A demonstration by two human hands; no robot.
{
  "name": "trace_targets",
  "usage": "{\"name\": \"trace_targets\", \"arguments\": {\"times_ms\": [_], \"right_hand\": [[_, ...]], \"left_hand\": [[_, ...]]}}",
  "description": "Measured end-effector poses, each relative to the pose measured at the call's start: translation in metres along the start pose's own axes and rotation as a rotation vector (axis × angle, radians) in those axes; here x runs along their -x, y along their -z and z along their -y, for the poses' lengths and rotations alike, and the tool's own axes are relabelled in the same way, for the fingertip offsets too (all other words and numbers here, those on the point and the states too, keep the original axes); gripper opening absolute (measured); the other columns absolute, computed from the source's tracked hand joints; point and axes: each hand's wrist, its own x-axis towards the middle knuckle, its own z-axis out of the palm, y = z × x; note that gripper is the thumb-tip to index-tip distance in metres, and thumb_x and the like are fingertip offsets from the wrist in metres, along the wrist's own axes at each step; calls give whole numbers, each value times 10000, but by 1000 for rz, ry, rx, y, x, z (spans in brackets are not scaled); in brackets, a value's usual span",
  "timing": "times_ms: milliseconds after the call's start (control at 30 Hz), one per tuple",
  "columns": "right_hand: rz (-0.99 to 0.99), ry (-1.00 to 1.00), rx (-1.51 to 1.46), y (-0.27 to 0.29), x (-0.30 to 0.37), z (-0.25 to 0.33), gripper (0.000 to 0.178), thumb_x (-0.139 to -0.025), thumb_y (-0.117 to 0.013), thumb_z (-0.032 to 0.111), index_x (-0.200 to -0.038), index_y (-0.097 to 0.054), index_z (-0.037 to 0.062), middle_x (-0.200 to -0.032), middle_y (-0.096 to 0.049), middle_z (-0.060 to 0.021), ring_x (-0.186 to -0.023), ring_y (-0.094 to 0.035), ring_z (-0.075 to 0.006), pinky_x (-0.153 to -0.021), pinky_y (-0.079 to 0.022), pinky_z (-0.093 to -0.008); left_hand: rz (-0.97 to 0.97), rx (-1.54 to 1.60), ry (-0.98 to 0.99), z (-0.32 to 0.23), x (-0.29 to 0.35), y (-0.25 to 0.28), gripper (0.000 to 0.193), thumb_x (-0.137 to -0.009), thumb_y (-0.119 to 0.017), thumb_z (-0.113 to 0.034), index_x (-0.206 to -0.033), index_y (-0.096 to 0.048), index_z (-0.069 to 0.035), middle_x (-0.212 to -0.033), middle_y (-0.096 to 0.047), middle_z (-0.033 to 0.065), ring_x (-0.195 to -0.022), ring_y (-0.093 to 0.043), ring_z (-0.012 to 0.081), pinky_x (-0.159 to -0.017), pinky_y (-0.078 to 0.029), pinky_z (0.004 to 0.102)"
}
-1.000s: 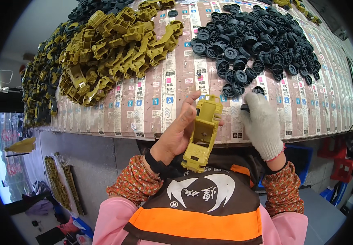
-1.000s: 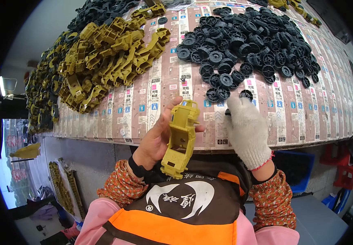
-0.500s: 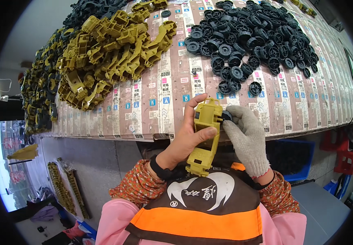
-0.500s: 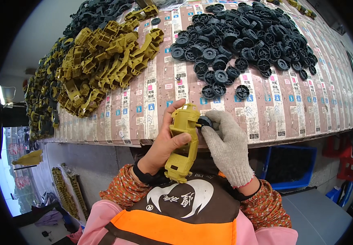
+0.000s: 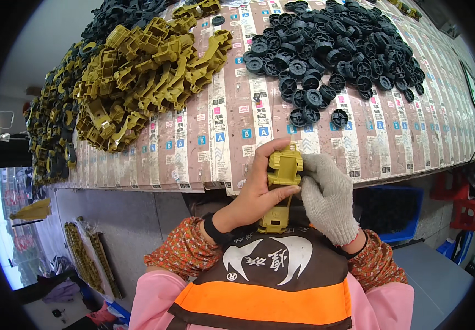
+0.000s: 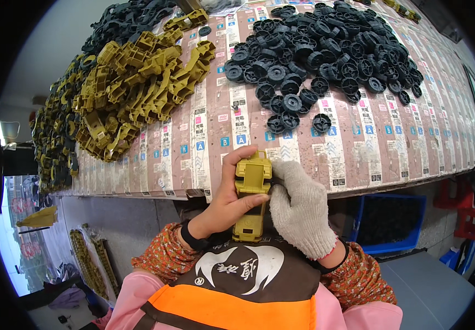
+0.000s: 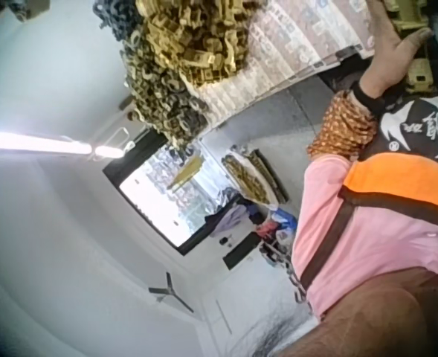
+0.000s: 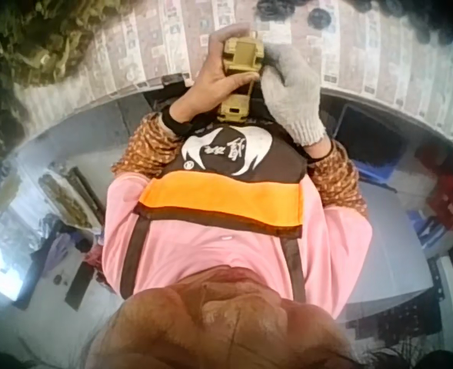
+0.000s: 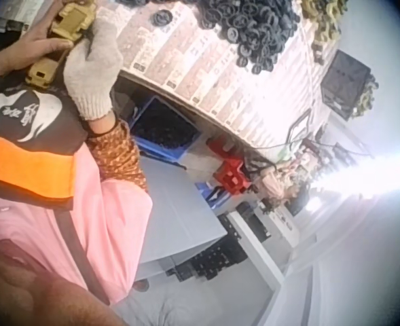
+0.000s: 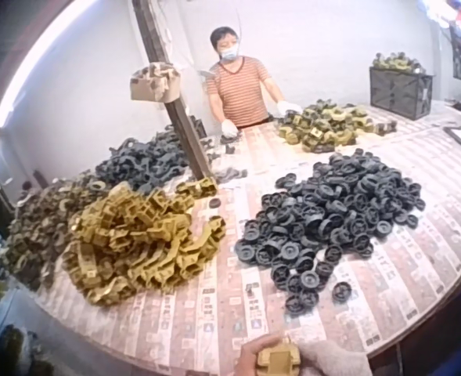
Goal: The person sits at a table and repeatedly picks up yellow plastic frames and black circular wheels. They insert the wheels into the frames one by one, completing the assembly of each unit before moving to the next. The person wears gloves and an apron while performing this repetitive assembly task.
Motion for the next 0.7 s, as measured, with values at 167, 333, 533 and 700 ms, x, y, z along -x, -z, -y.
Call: {"name": "trace_targets", "arguments": {"times_ms": [167, 333, 533, 700], "right_hand": [[14, -28, -42, 7, -1, 1, 264, -865, -579, -48, -1112, -661, 0, -896, -732, -212, -834, -754, -412, -741, -583, -446], [34, -90, -34, 16, -1, 2, 228, -852, -571, -49, -1059, -660, -13, -862, -720, -213, -808, -755, -381, -727, -580, -428], [80, -164, -100, 18, -2, -7, 235, -835, -552, -49, -1047, -653, -28, -838, -706, -215, -792, -755, -353, -722, -577, -419], [217, -354, -130, 35, -26, 11, 263, -838, -519, -36, -1050, -674, -56, -852, -729, -197, -784, -755, -280, -725, -583, -401]], "left_hand": [[93, 197, 69, -2, -2, -1, 824, -942, -798, -66, -1601, -305, -107, -1505, -413, 100, -1364, -476, 214, -1170, -399, 363], [129, 193, 56, -5, -3, -5, 827, -926, -791, -14, -1594, -314, -116, -1488, -415, 100, -1340, -485, 211, -1155, -407, 361], [126, -25, -40, -10, -1, -5, 856, -897, -812, -25, -1590, -318, -114, -1476, -418, 125, -1360, -467, 237, -1178, -383, 393], [105, -31, 12, -14, -9, 2, 921, -880, -830, -45, -1616, -283, -130, -1514, -410, 141, -1401, -453, 257, -1193, -375, 416]]}}
